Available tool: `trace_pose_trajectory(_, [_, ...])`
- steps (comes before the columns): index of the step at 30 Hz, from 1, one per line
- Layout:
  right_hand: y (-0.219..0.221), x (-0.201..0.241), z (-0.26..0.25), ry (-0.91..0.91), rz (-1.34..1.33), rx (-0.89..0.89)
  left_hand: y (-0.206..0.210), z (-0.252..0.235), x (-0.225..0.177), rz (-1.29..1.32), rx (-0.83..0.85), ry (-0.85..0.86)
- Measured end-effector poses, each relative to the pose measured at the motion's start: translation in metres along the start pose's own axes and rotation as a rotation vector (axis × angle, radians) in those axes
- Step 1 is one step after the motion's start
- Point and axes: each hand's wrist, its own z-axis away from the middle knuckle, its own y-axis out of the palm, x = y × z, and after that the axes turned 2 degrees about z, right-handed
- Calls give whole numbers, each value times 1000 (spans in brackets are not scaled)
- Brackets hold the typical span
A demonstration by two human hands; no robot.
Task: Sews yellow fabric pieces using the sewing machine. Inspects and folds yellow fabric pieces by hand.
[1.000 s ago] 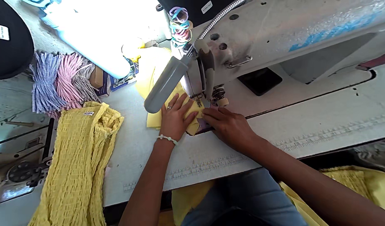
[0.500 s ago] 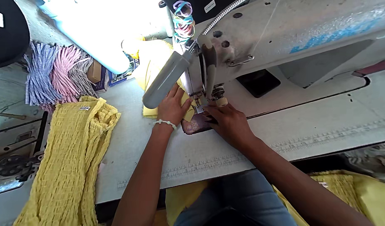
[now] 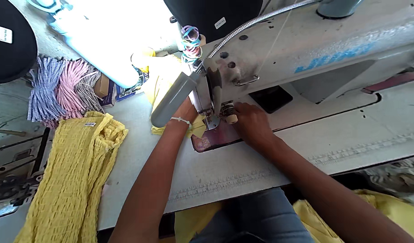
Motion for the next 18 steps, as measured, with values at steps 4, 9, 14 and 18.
trace_pose_trajectory(4, [4,4,-22,-121,3,33,-29,5,-28,-12,227,-194])
trace_pose_trajectory(9, [6,11,-28,-63,-53,205,-32,3,-28,57,278,-275])
trace_pose_trajectory(14, [4,3,-20,-87,-46,56,-14,-2,-22,33,303,-295])
trace_pose_trajectory(18, [-13,-8,-11,70,6,134,-4,-9,0,57,163,-324])
